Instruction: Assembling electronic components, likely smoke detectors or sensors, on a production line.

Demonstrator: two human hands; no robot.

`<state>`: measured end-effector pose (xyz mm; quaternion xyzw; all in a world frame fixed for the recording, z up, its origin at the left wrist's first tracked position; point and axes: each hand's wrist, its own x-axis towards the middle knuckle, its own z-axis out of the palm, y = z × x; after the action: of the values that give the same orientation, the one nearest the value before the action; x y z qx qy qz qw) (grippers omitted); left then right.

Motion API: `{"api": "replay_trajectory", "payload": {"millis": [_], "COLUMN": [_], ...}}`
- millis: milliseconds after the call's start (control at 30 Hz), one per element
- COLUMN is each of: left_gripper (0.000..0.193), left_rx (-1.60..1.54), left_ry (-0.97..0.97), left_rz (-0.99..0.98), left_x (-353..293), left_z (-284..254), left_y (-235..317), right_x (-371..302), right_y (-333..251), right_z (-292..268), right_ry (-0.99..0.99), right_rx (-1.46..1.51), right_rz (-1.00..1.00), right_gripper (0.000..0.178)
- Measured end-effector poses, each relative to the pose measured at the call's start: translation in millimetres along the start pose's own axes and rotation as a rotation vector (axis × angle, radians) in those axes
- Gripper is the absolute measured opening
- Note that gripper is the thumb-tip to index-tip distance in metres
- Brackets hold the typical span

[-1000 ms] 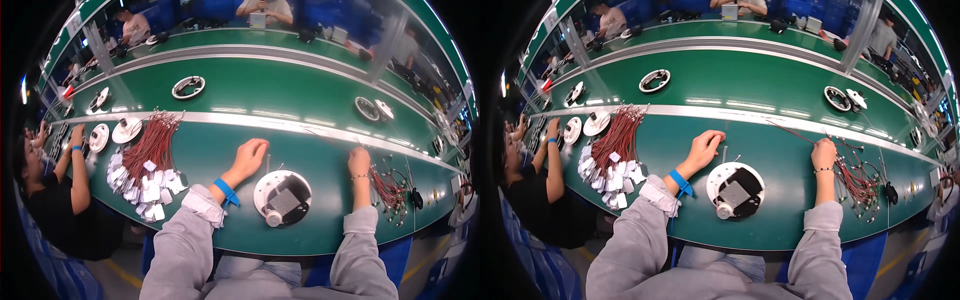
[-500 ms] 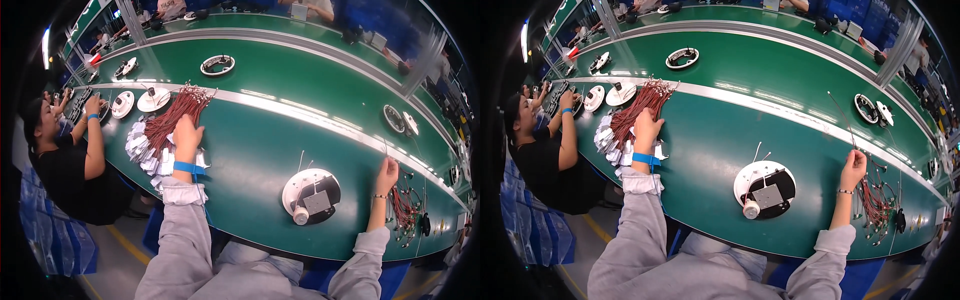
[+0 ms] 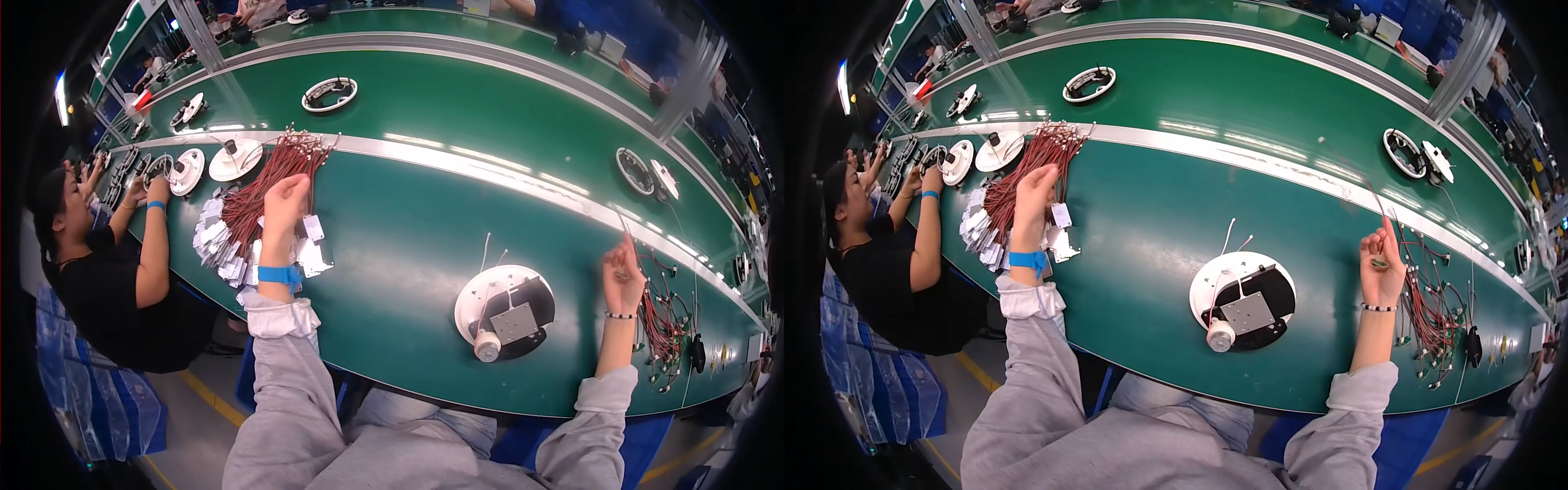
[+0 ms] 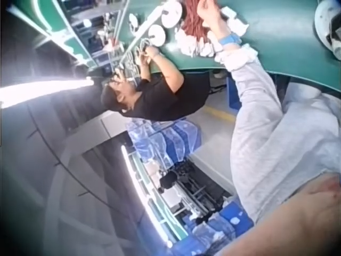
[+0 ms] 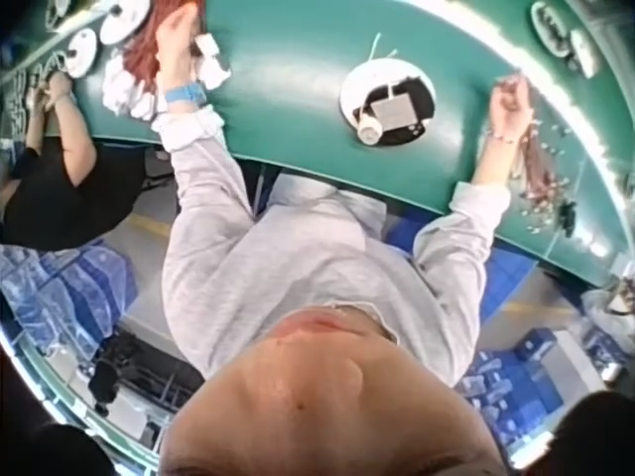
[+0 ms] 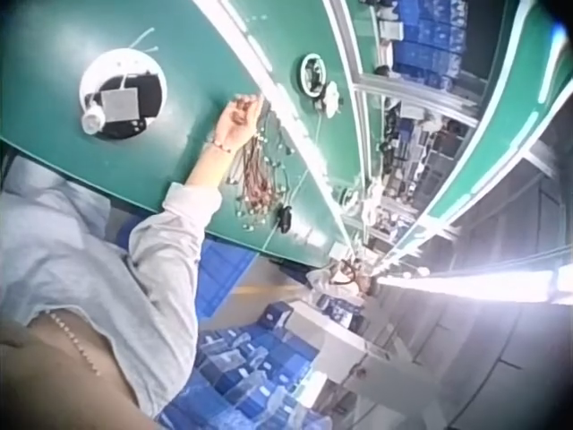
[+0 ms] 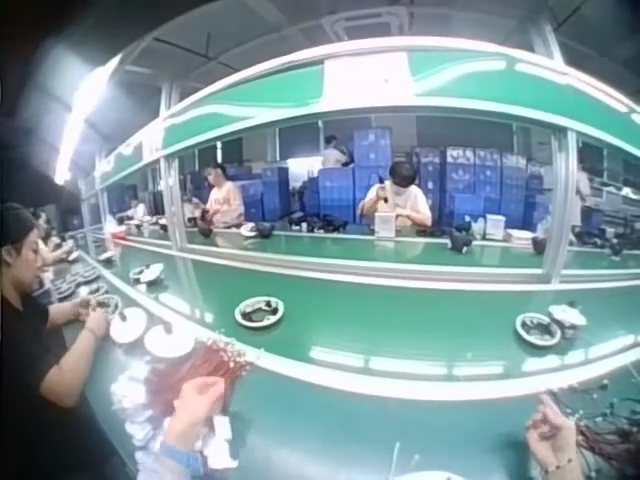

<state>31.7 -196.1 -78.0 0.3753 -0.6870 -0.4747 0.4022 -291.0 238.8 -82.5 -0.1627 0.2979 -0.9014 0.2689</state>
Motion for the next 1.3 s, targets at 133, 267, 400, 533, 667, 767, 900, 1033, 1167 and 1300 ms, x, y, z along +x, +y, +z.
{"api": "replay_trajectory", "payload": {"millis": [133,267,400,533,667,767,900,1033,1167,1300], "left_gripper": [0.030,0.021,0.012,0.014,0.018,0.019,0.027,0.022,0.025,0.027], "left_rx": [-1.059,-1.245,-0.641,-0.346,-0.216,-0.288,-0.579,-1.268,-1.459,-0.900], "left_ry": [-0.349,-0.489,-0.618,-0.574,-0.292,-0.570,-0.751,-0.892,-0.900,-0.695], "left_rz": [-0.464,-0.331,-0.020,0.282,0.528,0.109,0.054,-0.138,-0.065,0.378], "left_x": [-1,-11,-58,-101,-89,-100,-83,-57,-56,-102], "left_z": [-15,-16,42,130,177,176,174,146,118,158], "left_y": [22,50,130,149,148,175,168,166,179,189], "right_x": [-9,-10,-18,-19,-3,1,-6,-3,2,-10], "right_y": [5,10,22,67,87,78,68,36,6,24], "right_z": [23,34,101,177,189,182,183,178,184,188], "right_ry": [0.087,-0.051,-0.175,-0.263,-0.290,-0.323,-0.403,-0.708,-0.913,-0.704], "right_rx": [-0.030,-0.051,-0.409,-0.625,-0.468,-0.463,-0.631,-0.913,-1.238,-0.935], "right_rz": [-0.027,0.002,-0.018,0.188,0.195,0.177,0.341,0.432,0.211,0.185], "right_gripper": [0.049,0.041,0.019,0.018,0.016,0.015,0.014,0.013,0.014,0.028]}}
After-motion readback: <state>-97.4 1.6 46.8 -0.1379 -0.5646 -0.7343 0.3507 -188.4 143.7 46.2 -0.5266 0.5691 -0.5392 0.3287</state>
